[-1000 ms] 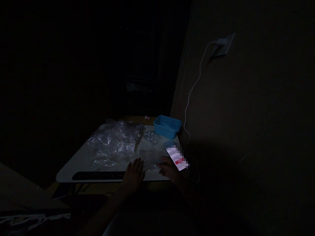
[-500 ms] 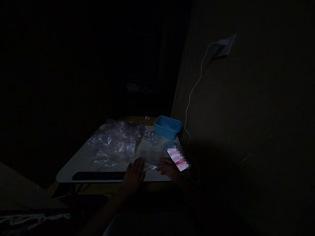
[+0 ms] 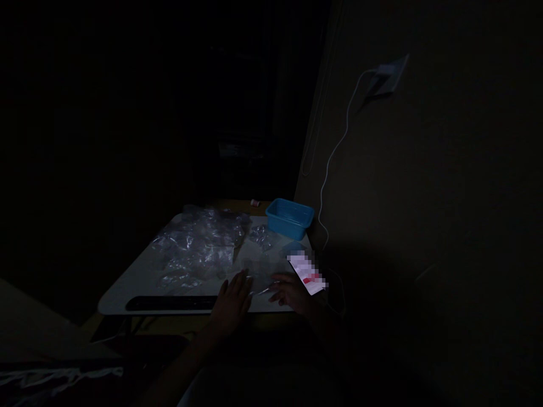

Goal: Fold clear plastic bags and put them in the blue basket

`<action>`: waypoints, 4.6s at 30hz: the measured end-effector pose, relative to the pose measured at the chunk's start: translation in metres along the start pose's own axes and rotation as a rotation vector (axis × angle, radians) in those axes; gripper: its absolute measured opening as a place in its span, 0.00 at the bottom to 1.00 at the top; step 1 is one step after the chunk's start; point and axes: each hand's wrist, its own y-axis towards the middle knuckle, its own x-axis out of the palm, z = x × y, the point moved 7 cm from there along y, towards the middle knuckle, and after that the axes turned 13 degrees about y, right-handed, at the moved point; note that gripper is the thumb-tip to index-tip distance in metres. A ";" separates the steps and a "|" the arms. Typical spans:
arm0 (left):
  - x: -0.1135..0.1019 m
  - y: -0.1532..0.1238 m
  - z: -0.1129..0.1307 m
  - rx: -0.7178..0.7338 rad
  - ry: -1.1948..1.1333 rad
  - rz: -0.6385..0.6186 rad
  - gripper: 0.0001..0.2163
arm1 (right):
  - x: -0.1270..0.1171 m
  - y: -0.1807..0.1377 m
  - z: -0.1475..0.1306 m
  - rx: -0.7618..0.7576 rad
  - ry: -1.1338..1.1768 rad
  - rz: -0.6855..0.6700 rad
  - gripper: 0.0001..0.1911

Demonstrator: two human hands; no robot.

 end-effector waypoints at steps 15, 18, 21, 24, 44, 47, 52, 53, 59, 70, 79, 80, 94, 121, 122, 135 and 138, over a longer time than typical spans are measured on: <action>0.004 0.000 -0.001 -0.001 0.004 -0.002 0.20 | 0.005 -0.003 0.000 0.056 -0.101 -0.070 0.23; 0.008 0.000 0.000 -0.002 0.009 -0.012 0.20 | 0.011 -0.010 -0.005 0.080 -0.096 -0.100 0.24; 0.010 0.000 -0.001 -0.013 0.006 -0.008 0.20 | 0.015 -0.016 -0.008 0.120 -0.075 -0.117 0.26; 0.011 0.000 -0.001 -0.011 0.003 0.007 0.21 | 0.010 -0.018 -0.009 0.106 -0.073 -0.095 0.27; 0.014 -0.001 0.000 0.014 -0.005 -0.005 0.20 | -0.031 -0.005 -0.013 -0.182 -0.419 0.279 0.23; 0.013 -0.002 0.000 0.017 0.000 0.000 0.20 | -0.031 -0.004 -0.013 -0.239 -0.396 0.250 0.24; 0.013 -0.001 0.000 0.022 0.002 -0.026 0.21 | -0.036 -0.007 -0.012 -0.198 -0.404 0.275 0.24; 0.013 -0.001 0.000 0.022 0.002 -0.029 0.21 | -0.037 -0.008 -0.011 -0.192 -0.387 0.279 0.24; 0.012 -0.001 0.000 0.020 0.001 -0.041 0.21 | -0.018 -0.014 -0.003 -0.198 -0.132 0.147 0.32; 0.011 -0.001 0.000 0.009 -0.021 -0.018 0.20 | -0.027 -0.010 -0.005 -0.110 -0.256 0.203 0.28; 0.010 0.000 0.000 -0.005 -0.058 -0.023 0.20 | -0.034 -0.007 -0.004 -0.129 -0.358 0.262 0.27; 0.009 0.000 0.000 -0.005 -0.058 -0.025 0.20 | -0.034 -0.007 -0.005 -0.135 -0.364 0.269 0.27; 0.012 -0.001 0.000 0.012 -0.044 0.012 0.21 | -0.041 -0.011 -0.013 -0.285 -0.614 0.379 0.20; 0.017 0.029 -0.010 0.039 -0.375 0.145 0.19 | -0.007 -0.018 -0.027 -0.508 -1.361 0.519 0.13; 0.017 0.029 -0.010 0.036 -0.379 0.140 0.19 | -0.006 -0.019 -0.027 -0.518 -1.373 0.521 0.13; 0.016 0.026 -0.034 -0.153 -0.687 0.117 0.20 | -0.001 -0.006 -0.033 -0.652 -1.295 0.387 0.13; 0.022 0.025 -0.040 -0.216 -0.733 0.116 0.21 | -0.004 -0.003 -0.034 -0.671 -1.211 0.391 0.13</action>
